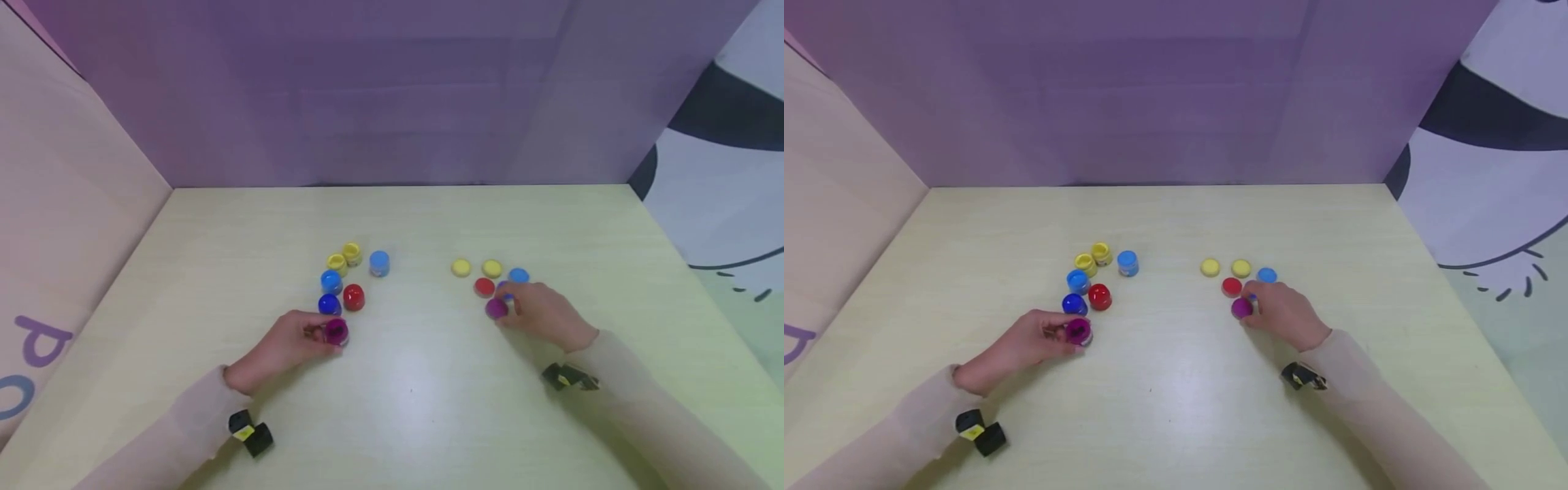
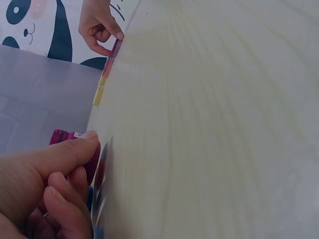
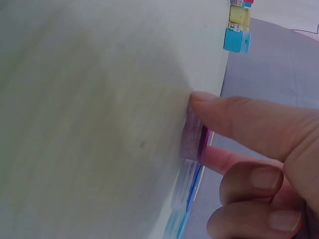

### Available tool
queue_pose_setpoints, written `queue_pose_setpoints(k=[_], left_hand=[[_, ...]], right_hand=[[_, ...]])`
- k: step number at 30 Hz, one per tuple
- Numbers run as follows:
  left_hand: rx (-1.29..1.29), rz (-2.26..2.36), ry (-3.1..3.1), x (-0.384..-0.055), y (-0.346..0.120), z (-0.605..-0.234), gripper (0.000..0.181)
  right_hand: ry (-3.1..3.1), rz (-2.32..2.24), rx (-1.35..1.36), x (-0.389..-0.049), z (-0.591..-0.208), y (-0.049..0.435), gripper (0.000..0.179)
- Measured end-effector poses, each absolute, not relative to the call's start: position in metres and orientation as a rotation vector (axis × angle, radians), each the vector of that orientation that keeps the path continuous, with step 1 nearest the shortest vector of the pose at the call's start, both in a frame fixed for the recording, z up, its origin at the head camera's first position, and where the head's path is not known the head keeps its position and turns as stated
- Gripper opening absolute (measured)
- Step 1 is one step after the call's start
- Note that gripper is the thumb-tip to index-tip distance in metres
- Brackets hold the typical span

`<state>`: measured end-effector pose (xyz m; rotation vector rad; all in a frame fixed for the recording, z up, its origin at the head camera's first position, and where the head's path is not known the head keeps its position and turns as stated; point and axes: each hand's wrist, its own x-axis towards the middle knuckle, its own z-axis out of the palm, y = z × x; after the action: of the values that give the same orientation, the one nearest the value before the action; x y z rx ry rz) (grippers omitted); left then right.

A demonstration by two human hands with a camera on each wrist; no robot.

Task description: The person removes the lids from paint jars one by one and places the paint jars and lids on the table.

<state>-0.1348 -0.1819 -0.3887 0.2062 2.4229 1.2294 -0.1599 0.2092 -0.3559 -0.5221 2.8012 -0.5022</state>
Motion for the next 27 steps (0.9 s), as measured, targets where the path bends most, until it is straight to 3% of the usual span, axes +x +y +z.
queue_pose_setpoints(k=[13, 21, 27], left_hand=[[0.166, 1.220, 2.391, -0.138, -0.186, -0.390, 0.047], [0.202, 1.192, 2.435, -0.137, -0.186, -0.389, 0.047], [0.219, 1.210, 2.414, -0.138, -0.187, -0.388, 0.048]], right_hand=[[2.795, -0.503, -0.492, -0.161, -0.349, 0.202, 0.043], [2.844, -0.620, -0.653, -0.161, -0.352, 0.190, 0.033], [2.836, -0.654, -0.696, -0.167, -0.354, 0.174, 0.035]])
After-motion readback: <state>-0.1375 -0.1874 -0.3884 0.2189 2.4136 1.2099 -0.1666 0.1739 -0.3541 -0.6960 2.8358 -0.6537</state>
